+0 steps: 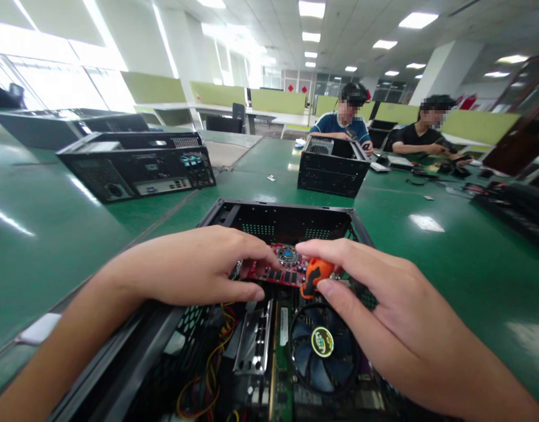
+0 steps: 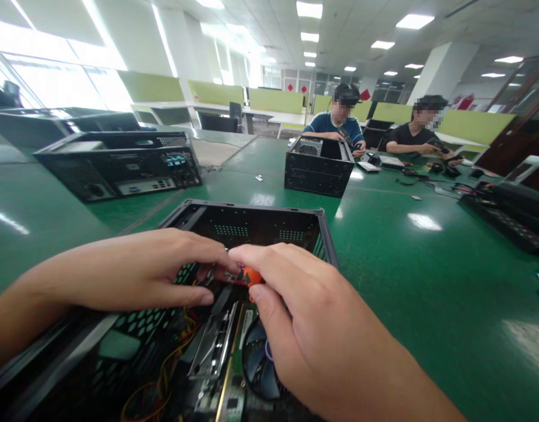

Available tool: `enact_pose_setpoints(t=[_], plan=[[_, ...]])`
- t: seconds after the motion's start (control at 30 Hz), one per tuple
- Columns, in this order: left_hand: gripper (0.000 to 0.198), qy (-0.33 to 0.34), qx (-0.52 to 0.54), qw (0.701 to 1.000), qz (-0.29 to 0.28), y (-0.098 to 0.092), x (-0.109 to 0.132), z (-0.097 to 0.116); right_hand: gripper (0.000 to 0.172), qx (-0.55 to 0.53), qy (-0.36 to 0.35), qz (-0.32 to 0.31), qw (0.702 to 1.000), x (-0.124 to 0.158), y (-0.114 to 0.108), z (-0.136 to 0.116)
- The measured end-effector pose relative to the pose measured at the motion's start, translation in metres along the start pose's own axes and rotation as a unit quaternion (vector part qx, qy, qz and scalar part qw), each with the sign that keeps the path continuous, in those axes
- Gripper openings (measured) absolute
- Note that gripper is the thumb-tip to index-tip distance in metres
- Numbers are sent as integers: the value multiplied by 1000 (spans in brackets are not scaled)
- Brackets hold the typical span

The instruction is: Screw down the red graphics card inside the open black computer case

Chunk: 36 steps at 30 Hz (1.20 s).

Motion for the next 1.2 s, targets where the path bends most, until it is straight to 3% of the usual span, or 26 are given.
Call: enact_pose_setpoints(t=[0.3, 0.43, 0.67, 0.73, 0.8, 0.9, 1.2], plan=[[20, -4, -2, 1000, 3, 0, -2, 3, 29, -42, 7, 27, 999, 3, 1, 1], [23, -5, -5, 1000, -2, 0, -2, 4, 26, -44, 3, 25, 999, 3, 1, 3], [36, 4, -12, 1000, 1, -1, 1, 1, 36, -16, 26, 45, 999, 4, -7, -8], [35, 0, -12, 1000, -8, 0, 1, 0, 32, -68, 40, 35, 996, 8, -11, -13], [37, 1, -8, 1000, -11, 0, 1, 0, 27, -99, -3, -1, 995, 10, -15, -17], [39, 5, -8, 1000, -5, 0, -1, 0, 31, -113, -24, -51, 992, 8, -16, -18], [39, 10, -11, 1000, 5, 1, 1, -1, 34, -121, -37, -69, 990, 9, -14, -15]])
Point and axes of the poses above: each hand's wrist, its own x-axis away from the middle knuckle, its own y-axis out of the palm, z = x × y, the point moved 2 cm from there along -x, towards the middle knuckle, and after that the axes turned 1 degree about z, right-handed, at the moved point
